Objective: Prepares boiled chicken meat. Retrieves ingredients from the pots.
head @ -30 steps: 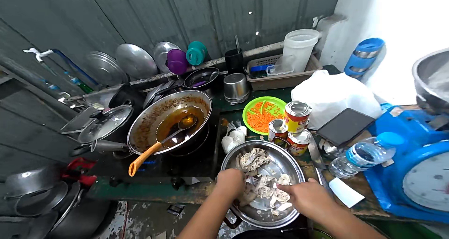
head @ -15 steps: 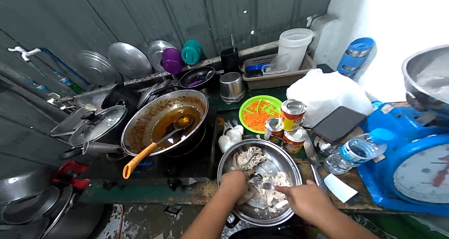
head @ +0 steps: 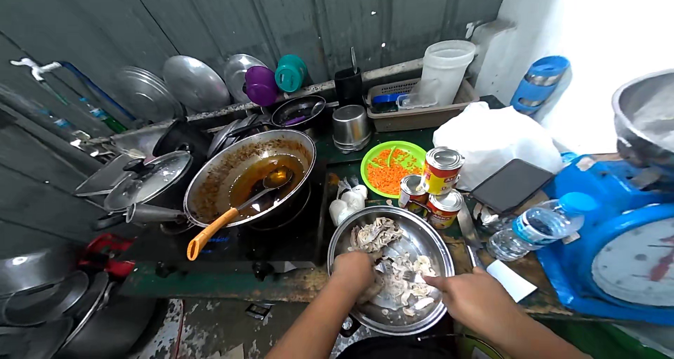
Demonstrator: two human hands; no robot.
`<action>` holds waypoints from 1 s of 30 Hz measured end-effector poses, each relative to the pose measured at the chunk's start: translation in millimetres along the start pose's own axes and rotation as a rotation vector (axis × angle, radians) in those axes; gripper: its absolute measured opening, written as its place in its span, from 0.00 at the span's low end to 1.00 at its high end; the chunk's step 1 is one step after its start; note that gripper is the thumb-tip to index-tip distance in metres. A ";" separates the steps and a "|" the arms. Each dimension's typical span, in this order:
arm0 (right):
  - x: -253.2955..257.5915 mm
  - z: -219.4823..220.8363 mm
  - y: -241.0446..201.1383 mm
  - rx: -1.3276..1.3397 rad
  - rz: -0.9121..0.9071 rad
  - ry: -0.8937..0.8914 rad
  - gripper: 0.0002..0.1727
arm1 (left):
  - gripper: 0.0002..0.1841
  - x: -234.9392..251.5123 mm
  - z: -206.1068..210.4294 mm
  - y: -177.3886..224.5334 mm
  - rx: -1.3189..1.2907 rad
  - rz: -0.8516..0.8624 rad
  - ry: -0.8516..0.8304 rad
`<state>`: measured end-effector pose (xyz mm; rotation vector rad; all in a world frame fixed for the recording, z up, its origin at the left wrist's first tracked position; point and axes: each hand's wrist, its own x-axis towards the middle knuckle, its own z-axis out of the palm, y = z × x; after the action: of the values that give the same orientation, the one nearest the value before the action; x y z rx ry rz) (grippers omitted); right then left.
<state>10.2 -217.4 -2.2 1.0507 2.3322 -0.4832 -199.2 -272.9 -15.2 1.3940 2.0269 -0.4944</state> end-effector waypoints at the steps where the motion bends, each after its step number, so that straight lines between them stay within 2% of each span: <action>1: -0.6 -0.1 0.8 0.000 0.008 0.007 0.30 | 0.19 0.9 0.0 0.1 0.000 0.002 0.002; 6: -4.1 18.4 -15.8 -0.021 -0.106 -0.062 0.28 | 0.20 4.0 2.5 0.8 -0.003 -0.013 0.029; 11: 1.9 1.2 11.7 0.010 0.015 0.016 0.29 | 0.20 -4.2 3.9 -12.8 -0.105 0.060 0.026; 16: -11.7 -7.1 5.9 -0.040 -0.042 -0.063 0.27 | 0.20 -7.8 9.6 -8.7 -0.072 0.134 -0.047; 21: -7.3 6.3 -1.4 -0.082 -0.005 -0.071 0.29 | 0.21 -5.8 15.0 5.5 -0.006 0.094 -0.048; 25: -20.7 9.7 -10.0 -0.097 -0.078 -0.156 0.29 | 0.21 -4.6 15.1 8.9 0.012 0.085 -0.042; 30: -11.8 11.3 3.0 -0.078 0.012 -0.064 0.29 | 0.21 -3.6 16.6 10.9 0.002 0.076 -0.021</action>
<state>22.7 -228.1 -4.5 0.9975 2.2684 -0.4113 -183.6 -281.6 -24.6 1.4557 1.9495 -0.4762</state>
